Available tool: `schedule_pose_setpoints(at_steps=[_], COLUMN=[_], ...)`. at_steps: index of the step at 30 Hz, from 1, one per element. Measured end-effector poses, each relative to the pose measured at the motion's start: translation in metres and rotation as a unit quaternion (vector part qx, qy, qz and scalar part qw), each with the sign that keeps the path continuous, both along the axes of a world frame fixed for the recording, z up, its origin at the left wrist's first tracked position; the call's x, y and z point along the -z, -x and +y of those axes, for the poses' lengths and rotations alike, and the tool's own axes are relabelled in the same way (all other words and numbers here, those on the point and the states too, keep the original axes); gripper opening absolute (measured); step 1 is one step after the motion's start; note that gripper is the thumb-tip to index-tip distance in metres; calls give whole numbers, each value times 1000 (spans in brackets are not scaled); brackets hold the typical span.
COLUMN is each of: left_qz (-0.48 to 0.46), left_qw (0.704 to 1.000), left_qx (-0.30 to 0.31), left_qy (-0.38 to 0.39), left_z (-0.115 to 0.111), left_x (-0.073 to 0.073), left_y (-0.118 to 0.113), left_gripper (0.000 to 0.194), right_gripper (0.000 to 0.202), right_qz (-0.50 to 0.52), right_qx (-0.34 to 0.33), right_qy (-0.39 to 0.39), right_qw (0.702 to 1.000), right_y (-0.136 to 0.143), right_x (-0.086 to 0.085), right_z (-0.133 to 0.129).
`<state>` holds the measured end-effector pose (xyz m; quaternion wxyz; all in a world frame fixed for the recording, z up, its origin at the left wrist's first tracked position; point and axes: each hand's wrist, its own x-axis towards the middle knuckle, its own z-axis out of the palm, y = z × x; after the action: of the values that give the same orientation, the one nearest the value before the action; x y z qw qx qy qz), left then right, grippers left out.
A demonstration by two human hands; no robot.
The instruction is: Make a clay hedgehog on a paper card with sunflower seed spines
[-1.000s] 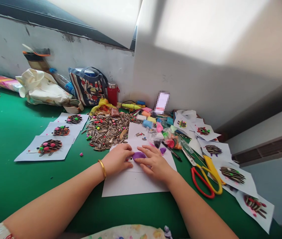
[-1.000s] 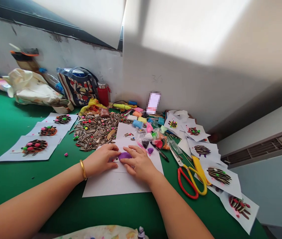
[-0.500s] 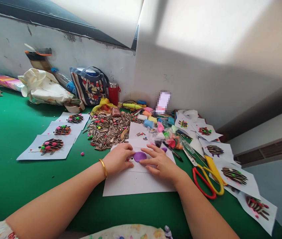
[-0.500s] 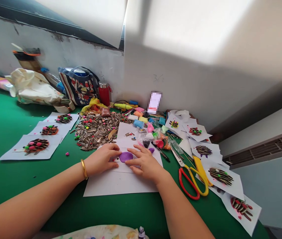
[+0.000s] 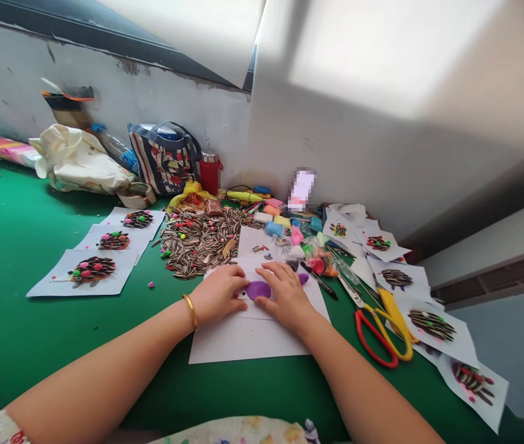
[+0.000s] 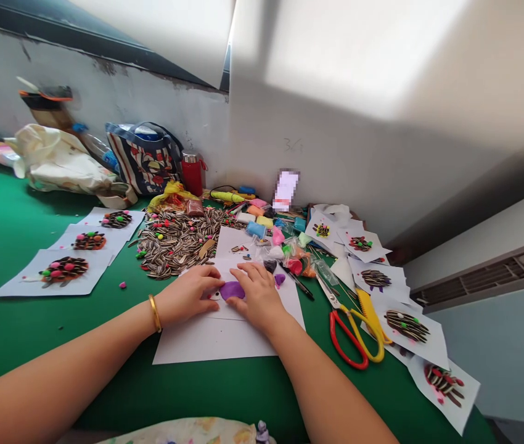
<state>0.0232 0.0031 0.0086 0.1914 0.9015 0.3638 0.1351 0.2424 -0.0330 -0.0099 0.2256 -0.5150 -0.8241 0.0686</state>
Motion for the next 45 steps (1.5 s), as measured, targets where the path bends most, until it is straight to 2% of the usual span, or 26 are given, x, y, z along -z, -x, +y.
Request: schedule_pose_setpoints(at_steps=[15, 25, 34, 39, 45], left_qz=[-10, -10, -13, -5, -10], left_qw=[1000, 1000, 1000, 1000, 1000], left_qx=[4, 1, -4, -1, -3], left_qy=[-7, -1, -8, -2, -8], left_z=[1, 0, 0, 0, 0], left_x=[3, 2, 3, 2, 3], left_y=[0, 0, -1, 0, 0], left_gripper=[28, 27, 27, 28, 29], right_gripper=[61, 55, 57, 53, 62], right_qz=[7, 9, -6, 8, -5], right_qx=[65, 79, 88, 100, 120], right_qy=[18, 19, 4, -2, 8], right_qw=[998, 997, 996, 995, 993], right_y=[14, 16, 23, 18, 21], right_x=[4, 4, 10, 9, 10], right_z=[1, 2, 0, 2, 1])
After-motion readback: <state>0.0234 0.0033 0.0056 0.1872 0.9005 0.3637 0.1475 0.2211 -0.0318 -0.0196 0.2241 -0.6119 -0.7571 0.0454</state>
